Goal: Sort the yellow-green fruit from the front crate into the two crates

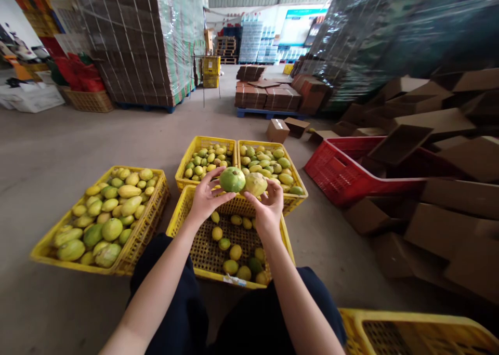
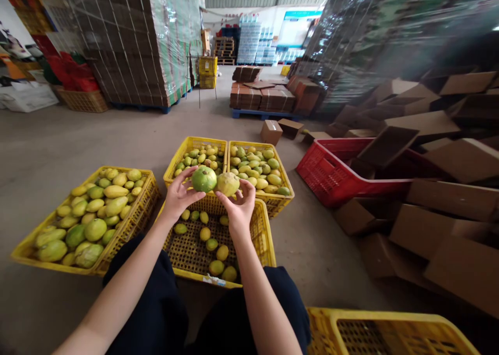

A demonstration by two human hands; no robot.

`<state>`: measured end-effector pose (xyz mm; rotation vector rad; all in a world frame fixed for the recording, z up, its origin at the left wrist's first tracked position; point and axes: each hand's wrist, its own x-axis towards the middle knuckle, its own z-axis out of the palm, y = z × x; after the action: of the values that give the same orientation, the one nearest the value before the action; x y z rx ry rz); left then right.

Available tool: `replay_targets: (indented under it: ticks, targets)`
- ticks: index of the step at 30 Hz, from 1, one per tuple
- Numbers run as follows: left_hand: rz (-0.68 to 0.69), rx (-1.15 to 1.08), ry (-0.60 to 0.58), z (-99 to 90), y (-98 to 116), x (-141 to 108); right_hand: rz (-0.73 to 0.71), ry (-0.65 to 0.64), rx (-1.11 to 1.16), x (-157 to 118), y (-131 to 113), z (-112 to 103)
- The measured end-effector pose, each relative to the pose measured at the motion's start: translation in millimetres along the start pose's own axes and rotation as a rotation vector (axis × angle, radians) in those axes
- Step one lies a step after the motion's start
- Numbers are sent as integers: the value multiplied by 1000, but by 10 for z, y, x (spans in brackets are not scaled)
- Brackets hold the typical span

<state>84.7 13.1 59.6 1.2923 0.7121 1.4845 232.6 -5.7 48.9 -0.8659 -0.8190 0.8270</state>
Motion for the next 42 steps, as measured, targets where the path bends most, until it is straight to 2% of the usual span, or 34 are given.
replay_targets:
  ticks: [10, 22, 25, 28, 33, 37, 42]
  targets:
    - [-2, 56, -27, 13, -4, -17, -158, 0, -78, 46, 12, -61]
    - [-27, -13, -26, -20, -27, 16, -164, 3, -110, 53, 56, -60]
    - [-105, -58, 3, -39, -15, 30, -85, -20, -65, 39, 32, -66]
    - [-232, -175, 22, -81, -4, 46, 73, -25, 57, 39, 36, -72]
    - [-422, -386, -28, -141, -12, 55, 319, -18, 299, 89, 41, -65]
    - [-450, -476, -13, -142, -19, 55, 367, -75, 396, 127, -22, -70]
    - [-452, -529, 43, -130, 20, 80, 375, -143, 386, 146, -34, -109]
